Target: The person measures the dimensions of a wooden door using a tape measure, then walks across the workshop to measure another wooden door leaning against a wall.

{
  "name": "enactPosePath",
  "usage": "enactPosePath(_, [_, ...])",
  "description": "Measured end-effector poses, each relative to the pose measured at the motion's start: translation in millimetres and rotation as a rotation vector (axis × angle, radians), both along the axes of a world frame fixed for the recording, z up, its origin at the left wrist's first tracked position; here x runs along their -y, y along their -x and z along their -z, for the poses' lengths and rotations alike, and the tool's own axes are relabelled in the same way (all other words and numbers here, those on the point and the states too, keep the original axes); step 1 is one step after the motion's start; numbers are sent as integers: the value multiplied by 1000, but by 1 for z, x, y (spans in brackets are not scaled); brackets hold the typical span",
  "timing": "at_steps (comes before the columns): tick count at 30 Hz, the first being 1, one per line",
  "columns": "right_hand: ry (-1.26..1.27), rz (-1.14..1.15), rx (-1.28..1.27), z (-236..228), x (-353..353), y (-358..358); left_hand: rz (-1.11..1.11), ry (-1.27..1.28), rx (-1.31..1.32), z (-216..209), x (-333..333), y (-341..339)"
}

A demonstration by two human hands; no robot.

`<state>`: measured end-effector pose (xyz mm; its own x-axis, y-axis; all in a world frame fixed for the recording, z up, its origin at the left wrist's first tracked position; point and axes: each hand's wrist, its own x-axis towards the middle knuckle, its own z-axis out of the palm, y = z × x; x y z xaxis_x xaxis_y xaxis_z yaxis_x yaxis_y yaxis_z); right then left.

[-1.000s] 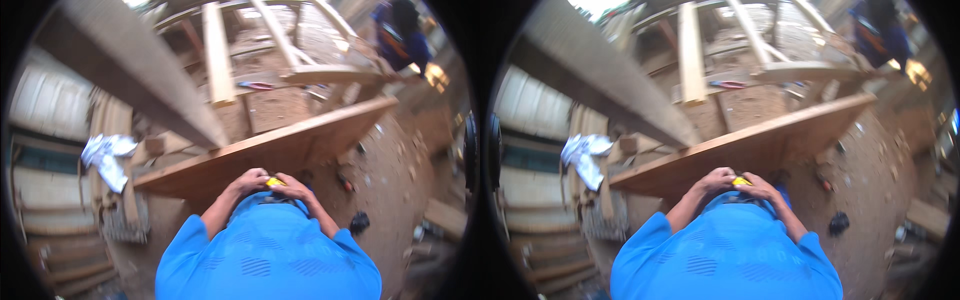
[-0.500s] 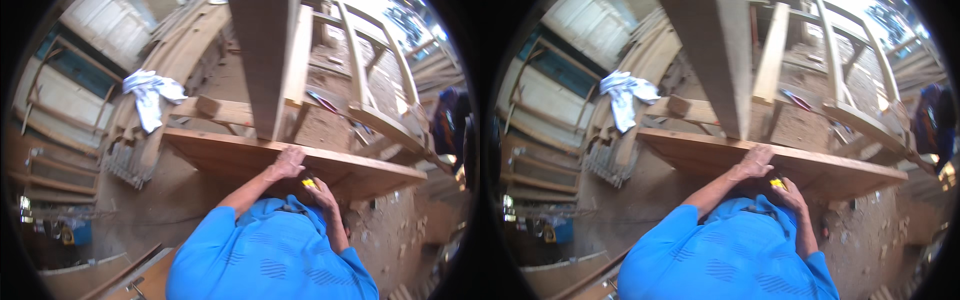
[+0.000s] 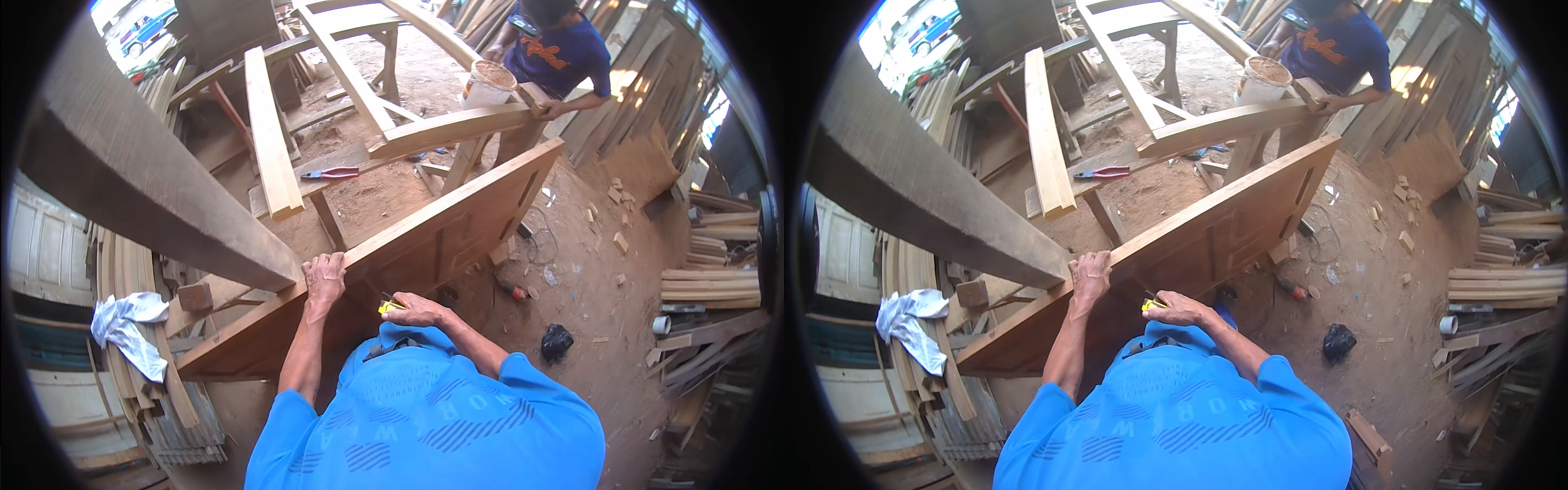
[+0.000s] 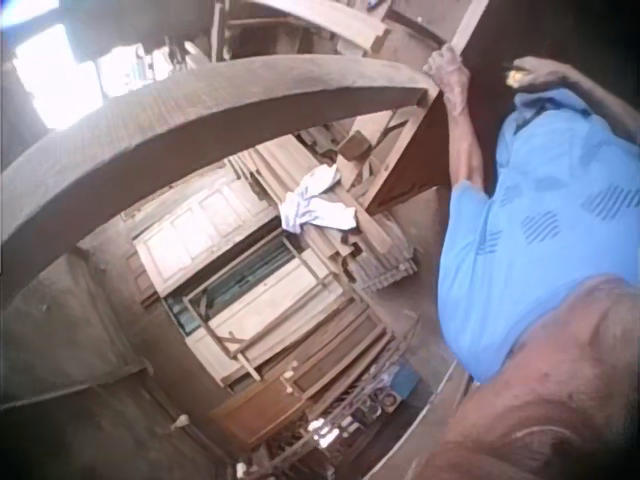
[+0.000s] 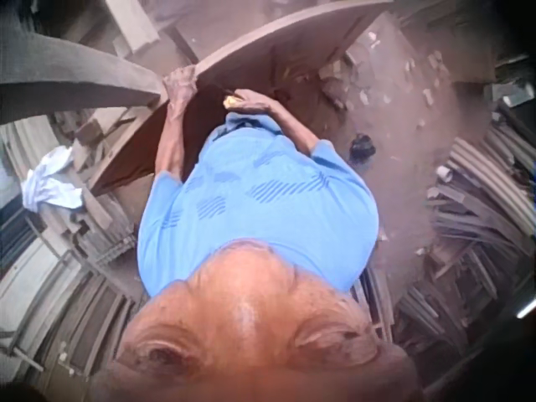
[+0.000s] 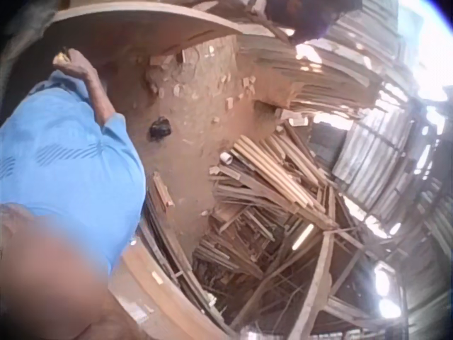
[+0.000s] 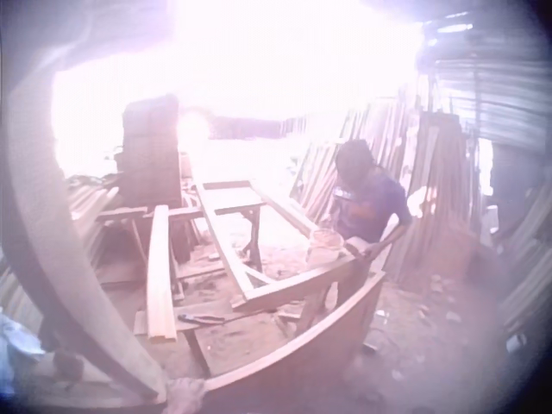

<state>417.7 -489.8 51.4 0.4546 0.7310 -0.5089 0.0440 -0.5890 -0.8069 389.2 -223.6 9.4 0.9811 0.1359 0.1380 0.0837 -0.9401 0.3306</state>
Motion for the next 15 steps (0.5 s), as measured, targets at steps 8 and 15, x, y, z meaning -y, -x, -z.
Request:
enactPosePath(8, [47,91,81,4,14,1,12,5,-13,-3,-3,0])
enactPosePath(15, [20,94,33,-13,9,-6,-14,53,-41,-1,-5,-2])
